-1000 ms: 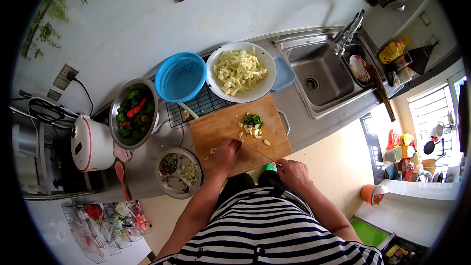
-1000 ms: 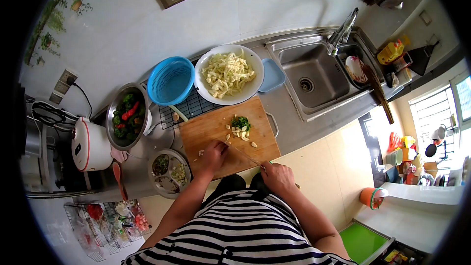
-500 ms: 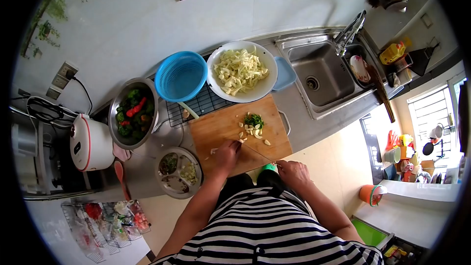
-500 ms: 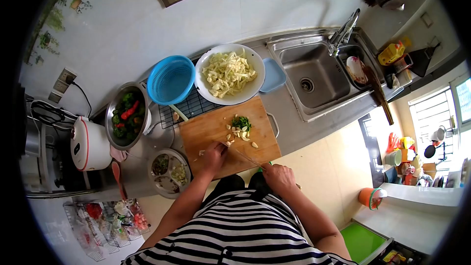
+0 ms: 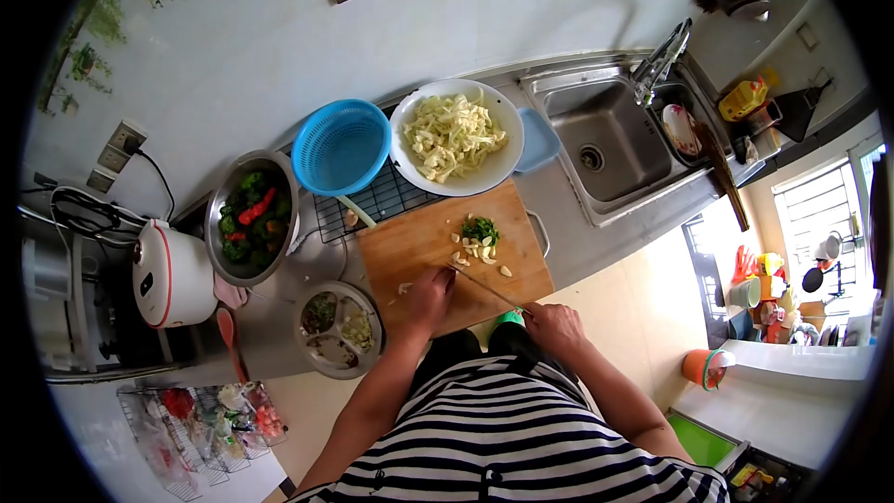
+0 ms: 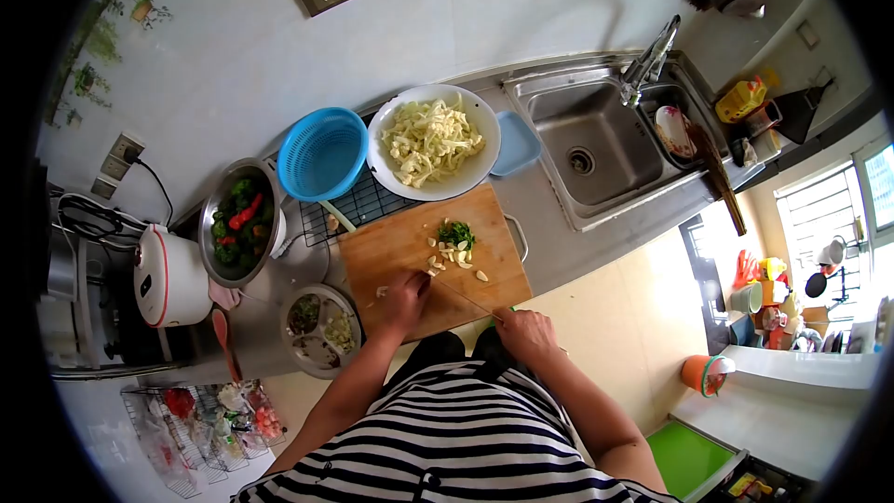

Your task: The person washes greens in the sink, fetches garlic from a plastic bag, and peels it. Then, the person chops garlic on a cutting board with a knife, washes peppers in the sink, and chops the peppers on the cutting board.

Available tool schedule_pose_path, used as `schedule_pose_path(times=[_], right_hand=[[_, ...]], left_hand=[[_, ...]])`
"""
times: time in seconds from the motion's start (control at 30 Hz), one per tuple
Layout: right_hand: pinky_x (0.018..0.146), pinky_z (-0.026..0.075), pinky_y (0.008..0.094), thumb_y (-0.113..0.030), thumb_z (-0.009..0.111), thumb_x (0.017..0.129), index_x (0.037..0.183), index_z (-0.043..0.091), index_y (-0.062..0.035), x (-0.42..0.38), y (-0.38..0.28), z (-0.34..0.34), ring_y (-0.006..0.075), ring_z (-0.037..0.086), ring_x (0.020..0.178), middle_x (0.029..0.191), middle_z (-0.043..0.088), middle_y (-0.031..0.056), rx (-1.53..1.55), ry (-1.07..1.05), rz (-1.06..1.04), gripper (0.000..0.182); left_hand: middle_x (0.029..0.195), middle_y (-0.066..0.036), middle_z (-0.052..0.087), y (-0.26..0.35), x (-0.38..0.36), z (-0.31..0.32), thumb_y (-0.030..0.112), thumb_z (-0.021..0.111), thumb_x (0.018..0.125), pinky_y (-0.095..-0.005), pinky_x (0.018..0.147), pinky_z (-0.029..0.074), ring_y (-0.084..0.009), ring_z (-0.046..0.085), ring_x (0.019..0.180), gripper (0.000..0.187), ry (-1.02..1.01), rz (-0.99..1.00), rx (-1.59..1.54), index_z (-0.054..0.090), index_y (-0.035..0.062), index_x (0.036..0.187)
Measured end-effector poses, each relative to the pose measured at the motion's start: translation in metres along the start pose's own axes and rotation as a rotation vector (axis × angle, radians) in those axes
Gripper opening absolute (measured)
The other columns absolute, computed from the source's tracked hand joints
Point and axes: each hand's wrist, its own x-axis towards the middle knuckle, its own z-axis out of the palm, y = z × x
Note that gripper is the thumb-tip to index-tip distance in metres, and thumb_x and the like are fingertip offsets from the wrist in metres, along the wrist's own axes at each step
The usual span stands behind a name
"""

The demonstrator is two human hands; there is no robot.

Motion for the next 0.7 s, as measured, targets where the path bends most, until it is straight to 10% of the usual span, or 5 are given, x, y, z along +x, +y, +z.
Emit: schedule_pose_path(times=[0.7], right_hand=[[0.069, 0.049, 0.0492, -0.032, 0.052, 0.088, 0.092, 0.065, -0.0137, 0.012, 0.004, -0.001, 0.0376, 0.063, 0.076, 0.078, 0.065, 0.0171, 0.019, -0.105, 0.024, 0.023]], left_hand=[[0.09, -0.012, 0.064, -0.008, -0.002, 0.004, 0.007, 0.062, 0.079, -0.0394, 0.072, 0.051, -0.0312, 0.061, 0.084, 0.011, 0.027, 0.071, 0.0, 0.067, 0.0035, 0.088]])
